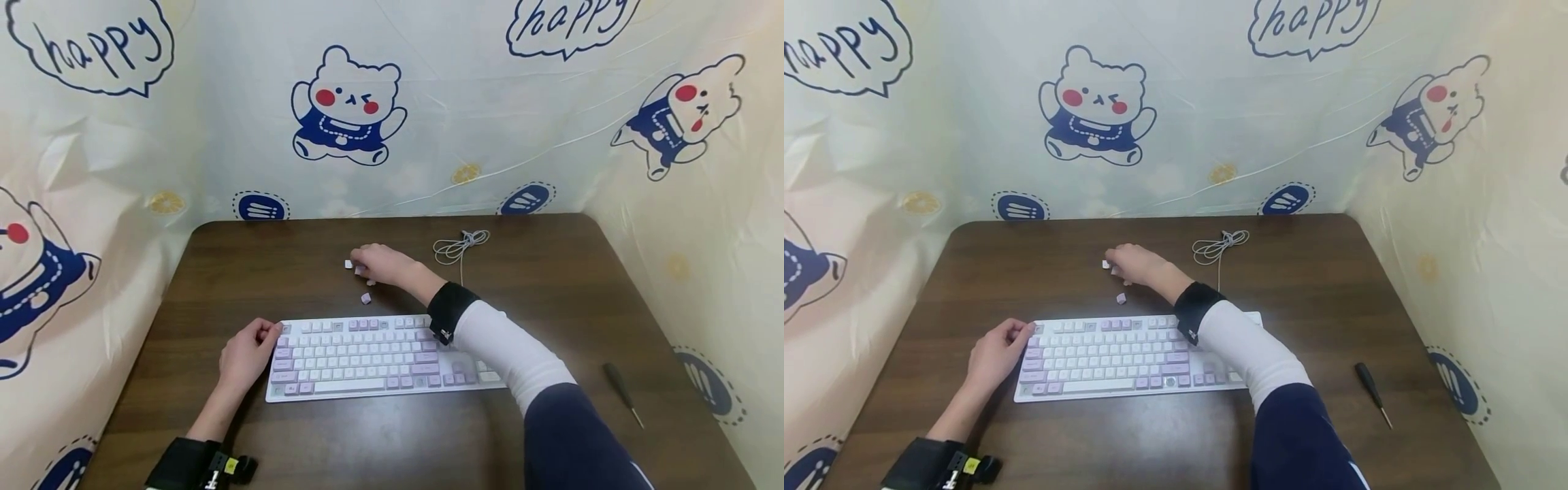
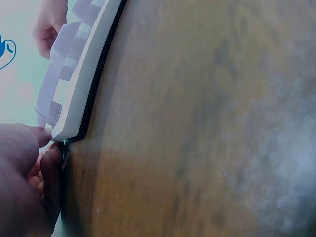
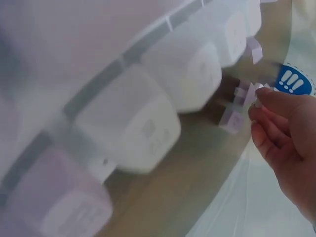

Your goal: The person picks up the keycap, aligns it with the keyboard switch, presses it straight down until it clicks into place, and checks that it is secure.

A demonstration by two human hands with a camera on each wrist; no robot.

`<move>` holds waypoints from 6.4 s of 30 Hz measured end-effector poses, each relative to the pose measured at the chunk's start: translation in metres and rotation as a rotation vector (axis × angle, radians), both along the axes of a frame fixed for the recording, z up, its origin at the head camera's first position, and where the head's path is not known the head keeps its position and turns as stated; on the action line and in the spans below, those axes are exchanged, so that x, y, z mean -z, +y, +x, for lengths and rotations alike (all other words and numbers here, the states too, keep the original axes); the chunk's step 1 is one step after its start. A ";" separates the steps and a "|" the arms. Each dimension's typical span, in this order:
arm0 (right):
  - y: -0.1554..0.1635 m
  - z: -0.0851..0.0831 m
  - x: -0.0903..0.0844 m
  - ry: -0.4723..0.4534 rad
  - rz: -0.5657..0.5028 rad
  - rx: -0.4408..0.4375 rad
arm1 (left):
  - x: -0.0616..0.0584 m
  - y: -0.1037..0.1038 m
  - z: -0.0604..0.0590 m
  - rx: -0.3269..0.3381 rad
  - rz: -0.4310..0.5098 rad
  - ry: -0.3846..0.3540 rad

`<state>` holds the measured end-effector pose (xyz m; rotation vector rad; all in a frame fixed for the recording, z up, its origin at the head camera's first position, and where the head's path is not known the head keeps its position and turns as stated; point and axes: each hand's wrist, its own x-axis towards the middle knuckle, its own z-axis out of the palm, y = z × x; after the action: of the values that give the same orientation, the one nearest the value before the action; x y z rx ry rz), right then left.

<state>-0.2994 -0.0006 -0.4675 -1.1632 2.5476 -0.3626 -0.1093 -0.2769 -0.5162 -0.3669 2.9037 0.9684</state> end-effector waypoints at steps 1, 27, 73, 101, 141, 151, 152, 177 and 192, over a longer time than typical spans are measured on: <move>0.002 0.000 -0.001 0.006 -0.004 -0.007 | 0.000 0.000 0.000 0.001 0.000 0.000; 0.102 0.113 -0.034 -0.083 -0.245 -0.051 | -0.001 0.001 0.005 0.002 -0.010 0.027; 0.125 0.213 -0.002 0.160 -0.228 -0.011 | -0.001 0.003 0.001 -0.015 0.004 -0.002; 0.104 0.206 -0.009 0.144 -0.012 -0.027 | -0.004 0.001 0.001 0.003 0.010 -0.011; 0.102 0.126 -0.034 0.058 -0.127 -0.113 | -0.004 0.001 0.001 -0.009 0.004 -0.001; 0.082 0.049 -0.016 0.192 -0.101 -0.280 | -0.003 0.001 0.004 -0.007 -0.007 0.002; 0.080 0.044 -0.014 0.221 -0.083 -0.293 | -0.004 0.001 0.004 -0.007 -0.007 0.003; 0.058 0.005 0.006 0.159 0.078 -0.218 | -0.005 0.003 0.004 -0.006 -0.026 0.042; 0.068 0.034 0.003 0.024 -0.118 -0.065 | -0.002 0.001 0.003 -0.012 -0.019 0.020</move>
<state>-0.2653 0.0673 -0.4700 -1.2970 2.5309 -0.4921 -0.1061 -0.2762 -0.5140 -0.3783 2.9337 0.9516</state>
